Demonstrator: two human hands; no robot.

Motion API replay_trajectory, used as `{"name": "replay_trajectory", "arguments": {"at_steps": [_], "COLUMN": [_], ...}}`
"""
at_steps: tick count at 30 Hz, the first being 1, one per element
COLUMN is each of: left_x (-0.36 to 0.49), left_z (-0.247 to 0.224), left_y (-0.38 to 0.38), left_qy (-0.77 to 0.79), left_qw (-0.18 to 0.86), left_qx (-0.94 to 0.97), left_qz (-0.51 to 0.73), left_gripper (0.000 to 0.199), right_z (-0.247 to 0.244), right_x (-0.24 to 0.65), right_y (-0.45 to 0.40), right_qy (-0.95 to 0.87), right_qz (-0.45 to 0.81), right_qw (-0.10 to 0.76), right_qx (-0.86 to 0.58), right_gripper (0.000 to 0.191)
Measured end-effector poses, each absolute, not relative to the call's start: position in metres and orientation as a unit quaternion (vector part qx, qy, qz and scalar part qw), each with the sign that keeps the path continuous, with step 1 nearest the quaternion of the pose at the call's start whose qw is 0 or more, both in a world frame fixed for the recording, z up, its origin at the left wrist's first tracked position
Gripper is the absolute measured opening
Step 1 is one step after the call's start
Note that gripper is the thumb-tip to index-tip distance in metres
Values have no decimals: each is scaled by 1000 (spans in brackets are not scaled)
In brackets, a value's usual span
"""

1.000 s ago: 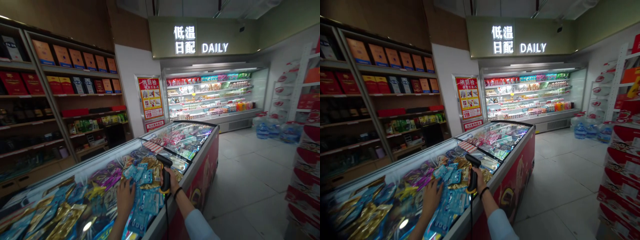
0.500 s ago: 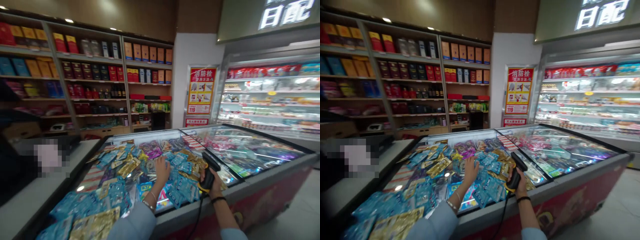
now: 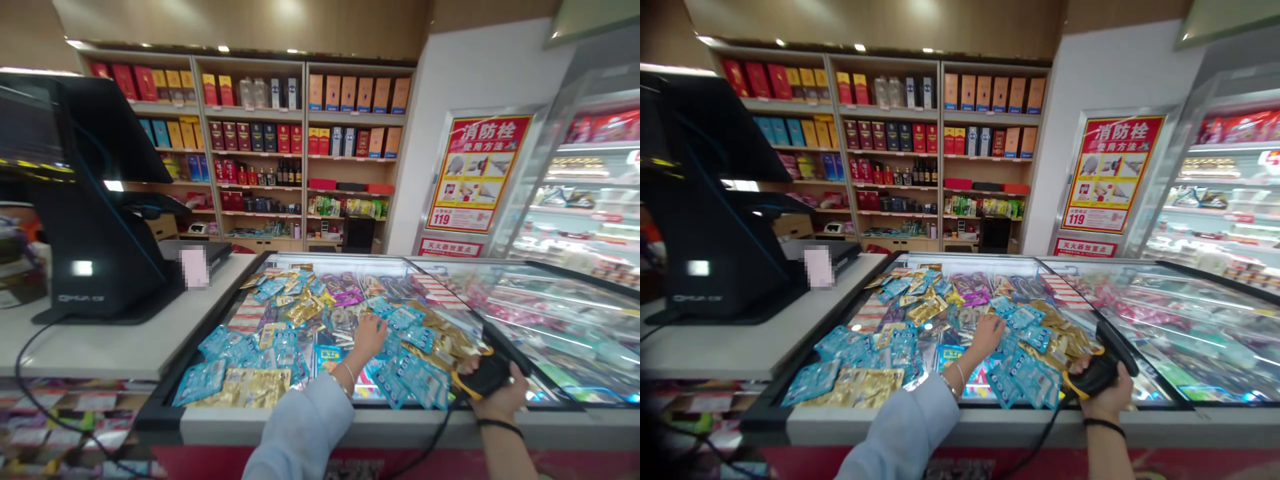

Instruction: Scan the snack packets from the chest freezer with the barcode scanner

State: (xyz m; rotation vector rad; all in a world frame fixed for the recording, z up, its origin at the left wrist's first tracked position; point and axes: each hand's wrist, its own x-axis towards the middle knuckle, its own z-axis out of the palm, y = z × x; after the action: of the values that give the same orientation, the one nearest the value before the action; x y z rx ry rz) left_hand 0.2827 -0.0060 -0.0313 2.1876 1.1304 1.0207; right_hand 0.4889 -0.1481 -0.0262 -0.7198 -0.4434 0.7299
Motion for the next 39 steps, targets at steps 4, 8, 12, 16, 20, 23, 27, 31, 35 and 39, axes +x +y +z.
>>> {"name": "replay_trajectory", "arguments": {"at_steps": [4,8,12,16,20,23,27,31,35,39], "left_x": [281,262,215,148,86,54,26,16,23,35], "left_z": [-22,6,38,50,39,27,14,5,-3,-7], "left_y": [-12,-12,-1,16,29,35,44,55,62,60], "left_qy": [415,414,423,477,538,568,585,602,606,619], "left_qw": [208,223,231,221,216,209,194,178,94,11], "left_qx": [810,813,810,775,739,721,707,696,724,739], "left_qz": [358,345,335,351,344,338,346,349,316,267], "left_gripper": [38,39,38,36,40,38,30,29,32,49], "right_z": [-24,-19,-10,9,24,21,9,2,0,-7], "right_x": [490,483,470,444,385,324,254,221,218,226], "right_y": [-147,-154,-164,-162,-141,-116,-80,-51,-32,-18], "right_qy": [-205,-208,-227,-257,-310,-337,-366,-412,-434,-421], "right_qz": [367,366,351,360,402,480,555,592,605,611], "right_qw": [842,837,840,835,814,764,697,639,608,609], "right_qx": [-338,-349,-346,-328,-283,-268,-267,-268,-275,-280], "right_gripper": [47,44,42,41,41,39,38,35,33,32]}}
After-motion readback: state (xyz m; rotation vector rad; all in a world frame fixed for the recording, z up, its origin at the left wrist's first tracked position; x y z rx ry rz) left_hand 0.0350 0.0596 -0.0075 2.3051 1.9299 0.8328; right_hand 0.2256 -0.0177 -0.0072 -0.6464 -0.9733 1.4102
